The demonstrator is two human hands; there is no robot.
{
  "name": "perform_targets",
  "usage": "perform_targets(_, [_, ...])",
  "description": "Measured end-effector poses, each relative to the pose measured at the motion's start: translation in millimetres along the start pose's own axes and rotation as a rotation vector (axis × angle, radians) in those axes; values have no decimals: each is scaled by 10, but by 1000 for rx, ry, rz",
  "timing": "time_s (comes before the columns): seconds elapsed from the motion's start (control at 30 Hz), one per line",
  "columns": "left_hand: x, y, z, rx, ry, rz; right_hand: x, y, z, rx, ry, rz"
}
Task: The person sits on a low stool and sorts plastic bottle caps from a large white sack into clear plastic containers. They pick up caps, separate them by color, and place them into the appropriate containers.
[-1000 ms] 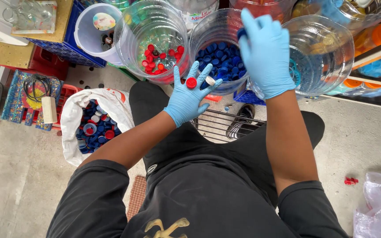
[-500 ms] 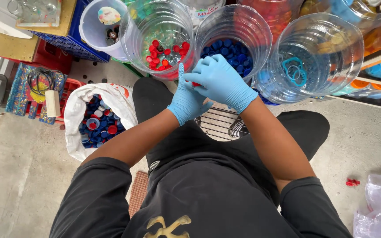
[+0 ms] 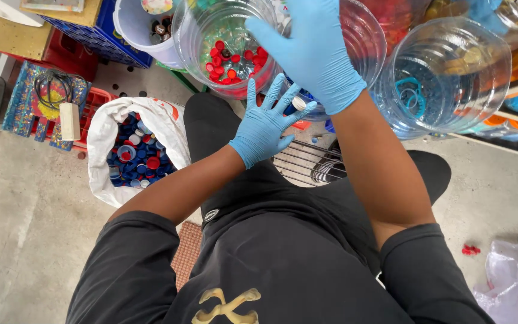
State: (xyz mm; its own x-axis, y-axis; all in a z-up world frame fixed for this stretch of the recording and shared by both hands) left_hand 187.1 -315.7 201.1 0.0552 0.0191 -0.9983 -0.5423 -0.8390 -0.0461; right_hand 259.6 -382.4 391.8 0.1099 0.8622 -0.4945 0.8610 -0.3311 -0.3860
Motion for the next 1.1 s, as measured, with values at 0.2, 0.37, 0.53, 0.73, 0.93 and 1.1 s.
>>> perform_targets(0.2, [-117, 54, 73, 30, 109, 3, 168, 876, 888, 587, 18, -351])
perform_targets(0.37, [-241, 121, 47, 34, 44, 9, 420, 956, 1802, 1381, 172, -1061])
perform_targets(0.53, [-384, 233, 75, 22, 53, 97, 682, 824, 2282, 1320, 297, -1436])
perform_targets(0.73, [-332, 301, 35, 22, 24, 92, 833, 571, 2300, 1363, 354, -1807])
perform_targets(0.93, [-309, 333, 34, 12, 0, 104, 727, 416, 2154, 1425, 414, -1870])
perform_targets(1.1, [-290, 330, 21, 0, -20, 105, 647, 301, 1976, 1417, 415, -1881])
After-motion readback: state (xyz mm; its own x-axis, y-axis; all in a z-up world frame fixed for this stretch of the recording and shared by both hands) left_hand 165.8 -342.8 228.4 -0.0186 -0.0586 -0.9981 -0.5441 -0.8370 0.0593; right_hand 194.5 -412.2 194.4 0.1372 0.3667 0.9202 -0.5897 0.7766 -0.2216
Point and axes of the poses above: each hand's wrist, its own z-axis away from the middle knuckle, its own x-axis out of the palm, y = z × x, the point moved 7 cm from there along -z, towards the middle knuckle
